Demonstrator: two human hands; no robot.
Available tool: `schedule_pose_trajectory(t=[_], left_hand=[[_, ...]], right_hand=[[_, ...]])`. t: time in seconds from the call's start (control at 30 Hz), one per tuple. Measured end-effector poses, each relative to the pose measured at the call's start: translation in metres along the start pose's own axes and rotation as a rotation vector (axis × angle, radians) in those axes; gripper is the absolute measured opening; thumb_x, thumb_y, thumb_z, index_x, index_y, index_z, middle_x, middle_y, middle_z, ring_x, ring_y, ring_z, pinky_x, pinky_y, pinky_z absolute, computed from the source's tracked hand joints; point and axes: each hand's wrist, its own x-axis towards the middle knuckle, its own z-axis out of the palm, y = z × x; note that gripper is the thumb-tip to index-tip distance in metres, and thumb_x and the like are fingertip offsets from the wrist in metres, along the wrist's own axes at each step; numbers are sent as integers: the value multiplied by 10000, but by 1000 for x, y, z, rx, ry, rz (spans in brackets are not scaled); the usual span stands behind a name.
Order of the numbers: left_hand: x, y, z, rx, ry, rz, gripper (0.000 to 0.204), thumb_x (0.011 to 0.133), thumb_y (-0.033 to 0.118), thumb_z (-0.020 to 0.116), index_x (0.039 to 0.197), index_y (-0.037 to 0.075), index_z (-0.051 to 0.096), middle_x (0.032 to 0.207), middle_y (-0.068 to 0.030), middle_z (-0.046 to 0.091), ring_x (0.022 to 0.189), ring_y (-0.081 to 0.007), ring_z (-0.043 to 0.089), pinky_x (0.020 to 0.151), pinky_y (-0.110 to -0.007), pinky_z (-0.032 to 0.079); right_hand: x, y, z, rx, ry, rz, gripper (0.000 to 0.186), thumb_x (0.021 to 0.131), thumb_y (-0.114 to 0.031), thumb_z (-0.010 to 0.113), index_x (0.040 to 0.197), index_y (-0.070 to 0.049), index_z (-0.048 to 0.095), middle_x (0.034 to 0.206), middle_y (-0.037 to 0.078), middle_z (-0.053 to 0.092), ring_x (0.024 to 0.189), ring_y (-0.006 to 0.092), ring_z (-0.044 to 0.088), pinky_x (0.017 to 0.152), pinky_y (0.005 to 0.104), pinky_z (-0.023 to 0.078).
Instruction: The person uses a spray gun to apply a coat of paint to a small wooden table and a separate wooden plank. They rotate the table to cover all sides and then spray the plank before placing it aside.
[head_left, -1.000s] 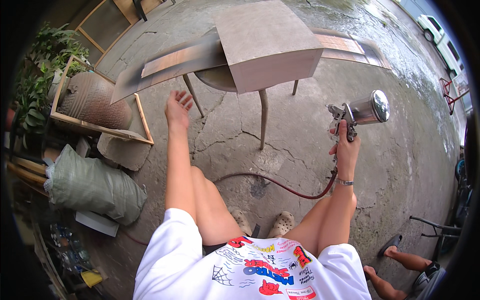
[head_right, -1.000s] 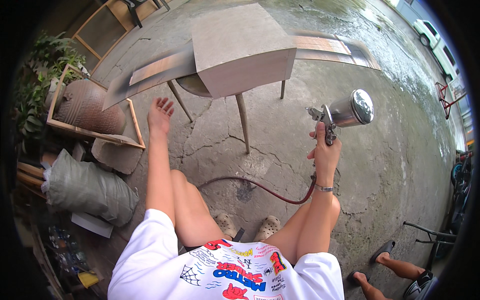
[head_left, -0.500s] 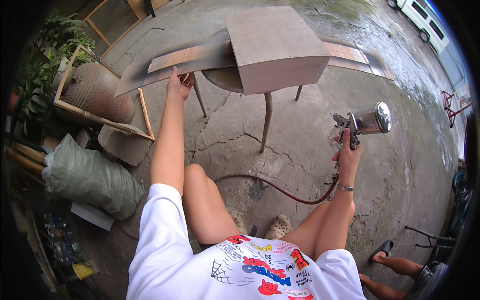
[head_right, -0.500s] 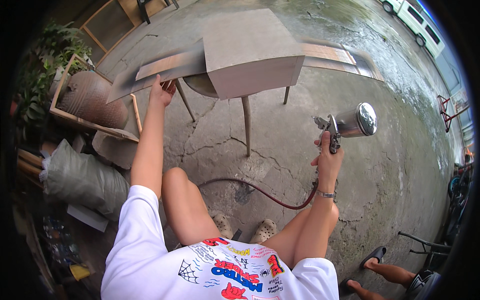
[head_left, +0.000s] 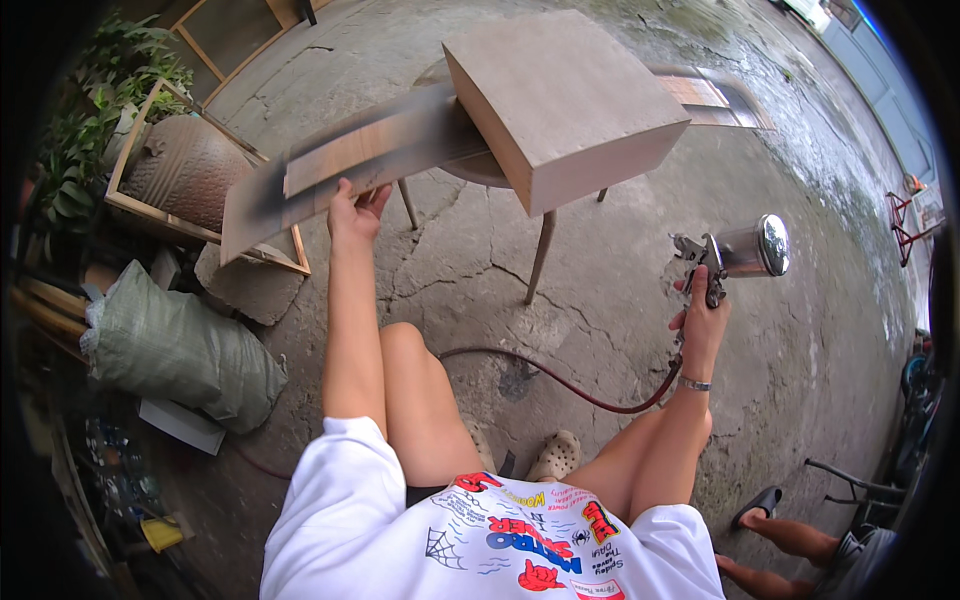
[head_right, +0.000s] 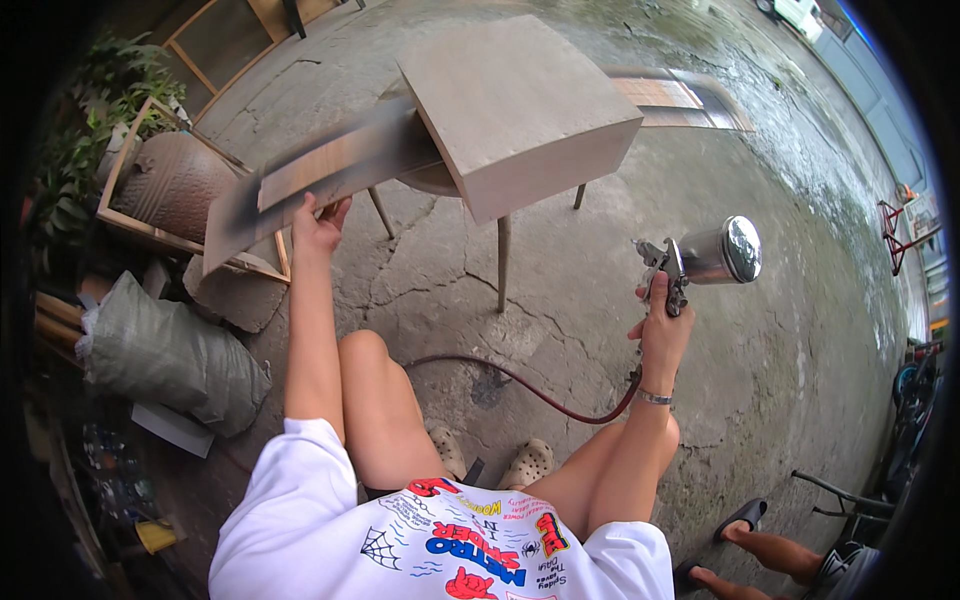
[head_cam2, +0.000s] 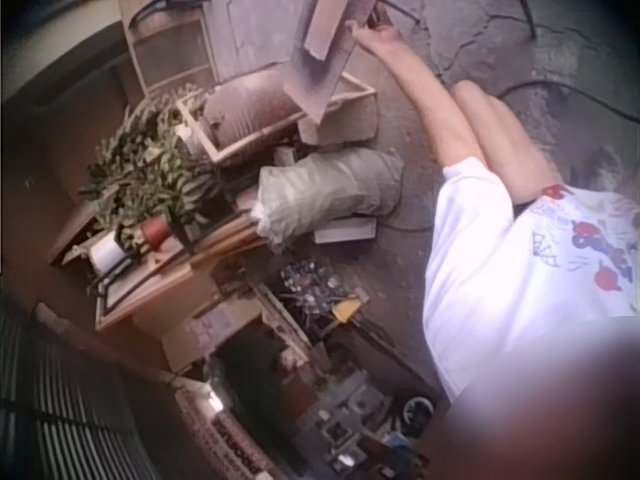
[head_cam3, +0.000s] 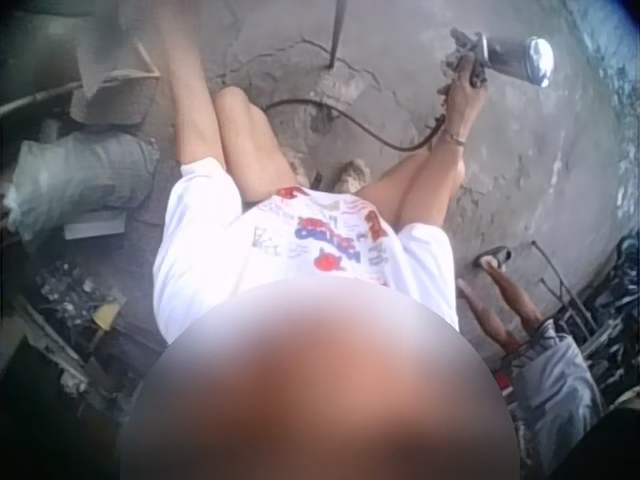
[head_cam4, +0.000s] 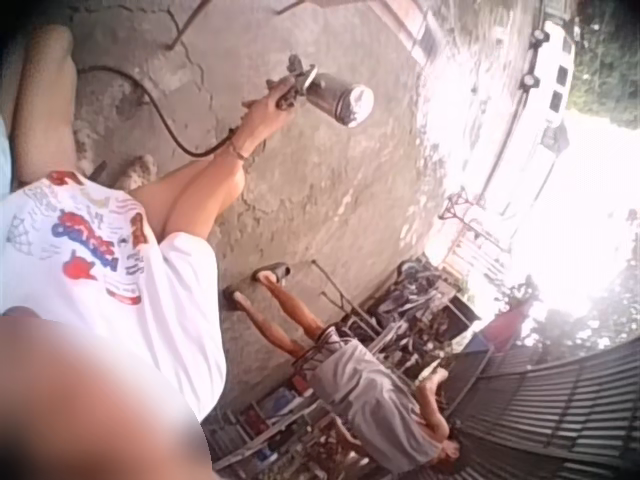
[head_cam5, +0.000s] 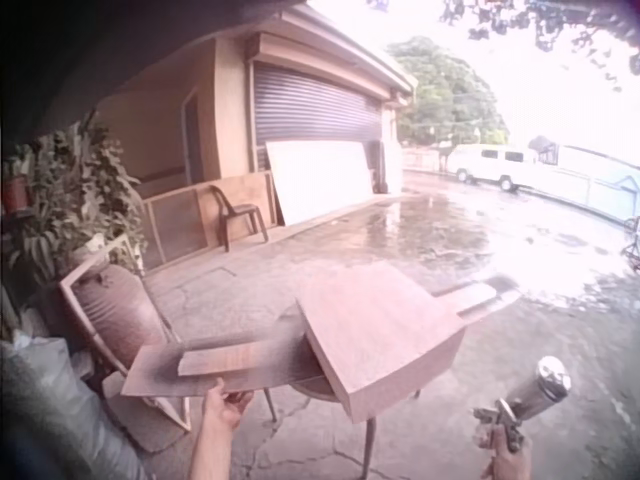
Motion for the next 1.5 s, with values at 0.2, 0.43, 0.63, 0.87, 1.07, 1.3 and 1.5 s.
schedule_pose_trajectory(t=[0.2, 0.43, 0.63, 0.87, 1.07, 1.3, 1.5], left_hand=[[-81, -27, 6, -120, 192, 115, 419, 1099, 353, 415, 1381, 43, 420, 1287, -210, 555, 1098, -352, 664, 836, -488, 655], [-90, -32, 25, -181, 305, 207, 466, 1099, 386, 412, 1396, 27, 417, 1268, -193, 574, 1099, -312, 672, 850, -432, 659], [-124, -6, 16, 138, -200, -231, 530, 1057, 461, 517, 1289, -13, 556, 1086, -177, 691, 978, -261, 717, 756, -360, 647], [-25, 94, 60, 1559, -134, 1331, 701, 884, 689, 652, 1014, 4, 722, 842, -91, 738, 840, -239, 719, 762, -336, 556], [64, 97, 55, 1877, -279, 605, 681, 808, 693, 747, 812, 13, 712, 725, -41, 665, 674, -134, 604, 656, -316, 486], [80, 100, 55, 1609, -244, 389, 573, 792, 589, 833, 683, 44, 693, 598, -3, 605, 498, -102, 526, 495, -275, 419], [86, 129, 50, 1686, -72, 536, 591, 765, 613, 841, 691, 42, 706, 622, -12, 622, 525, -102, 536, 510, -286, 419]], right_hand=[[11, 18, -1, -35, -7, 31, 561, 1002, -535, 607, 985, 20, 689, 821, 93, 739, 367, 124, 522, 329, 272, 338], [8, 8, 3, 7, -27, 8, 588, 996, -551, 606, 922, 26, 697, 780, 82, 716, 369, 124, 527, 339, 274, 350], [7, 7, 1, 17, -12, 6, 641, 981, -584, 611, 863, 39, 710, 732, 74, 691, 370, 135, 536, 358, 283, 363], [8, 8, 3, 4, -31, 14, 644, 978, -587, 612, 902, 45, 707, 760, 77, 696, 363, 135, 522, 356, 283, 368], [1, 0, 3, 45, -5, -13, 644, 978, -587, 611, 916, 47, 706, 753, 74, 692, 366, 137, 526, 351, 282, 369], [-13, -9, -3, 31, 31, -16, 638, 983, -576, 611, 903, 50, 709, 764, 79, 709, 374, 136, 540, 351, 282, 372], [-18, -7, -8, -7, 35, -2, 642, 983, -575, 612, 855, 46, 715, 771, 93, 726, 375, 131, 540, 356, 283, 362]])
